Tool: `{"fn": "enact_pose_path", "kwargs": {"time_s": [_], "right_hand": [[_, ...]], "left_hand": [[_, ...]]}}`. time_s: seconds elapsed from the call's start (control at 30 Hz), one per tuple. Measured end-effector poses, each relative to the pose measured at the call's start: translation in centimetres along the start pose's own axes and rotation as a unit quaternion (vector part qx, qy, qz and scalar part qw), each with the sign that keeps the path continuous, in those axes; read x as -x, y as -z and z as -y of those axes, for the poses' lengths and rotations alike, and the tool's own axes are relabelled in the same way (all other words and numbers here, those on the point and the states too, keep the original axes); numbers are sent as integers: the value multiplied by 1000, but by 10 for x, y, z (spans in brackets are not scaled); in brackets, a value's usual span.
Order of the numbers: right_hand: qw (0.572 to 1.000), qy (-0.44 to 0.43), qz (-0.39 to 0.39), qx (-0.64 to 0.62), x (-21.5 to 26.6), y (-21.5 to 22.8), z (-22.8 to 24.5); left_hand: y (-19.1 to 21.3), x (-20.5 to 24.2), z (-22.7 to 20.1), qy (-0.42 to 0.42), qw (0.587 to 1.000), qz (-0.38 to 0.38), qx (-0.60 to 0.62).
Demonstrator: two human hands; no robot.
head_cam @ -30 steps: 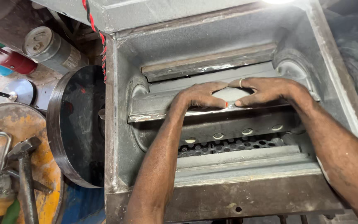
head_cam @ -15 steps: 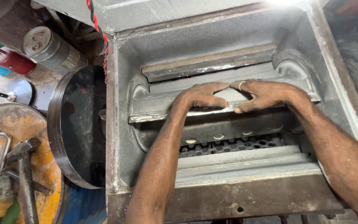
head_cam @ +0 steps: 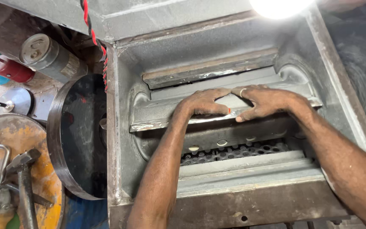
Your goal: The person repeatedly places and repositions a metal plate inside a machine hopper, pressing and sliding it into place. They also briefly reach under the machine to adjust a belt or pulley. The task involves repeated handling of the same metal part without a visible final state change.
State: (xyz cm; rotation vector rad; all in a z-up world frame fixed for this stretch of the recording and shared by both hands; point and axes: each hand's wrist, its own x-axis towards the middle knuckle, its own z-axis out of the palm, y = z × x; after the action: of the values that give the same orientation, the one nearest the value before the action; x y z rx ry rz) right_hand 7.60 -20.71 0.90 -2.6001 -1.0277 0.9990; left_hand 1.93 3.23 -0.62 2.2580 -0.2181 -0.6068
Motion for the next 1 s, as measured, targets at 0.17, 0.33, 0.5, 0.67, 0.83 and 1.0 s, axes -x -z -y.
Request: {"fn": "enact_pose_path", "kwargs": {"time_s": [0.17,0.33,0.5,0.67,0.83,1.0], "right_hand": [[999,33,-22,25,-3,-2,2],[997,-41,-35,-48,3,6,11],[994,-58,-97,-4,10,15,33],[991,-62,-119,19,15,18,43],[988,-74,-135,30,16,17,45],[984,-82,-155,35,13,11,44]], "left_hand": [[3,1,-7,3,1000,11,-23],[-1,-4,-11,34,996,-2,-86],[-3,-7,-8,37,994,-10,-103],[-4,-7,-10,15,989,-5,-149],[-3,-2,-16,55,991,-1,-123],[-1,-1,-18,57,990,0,-128]]}}
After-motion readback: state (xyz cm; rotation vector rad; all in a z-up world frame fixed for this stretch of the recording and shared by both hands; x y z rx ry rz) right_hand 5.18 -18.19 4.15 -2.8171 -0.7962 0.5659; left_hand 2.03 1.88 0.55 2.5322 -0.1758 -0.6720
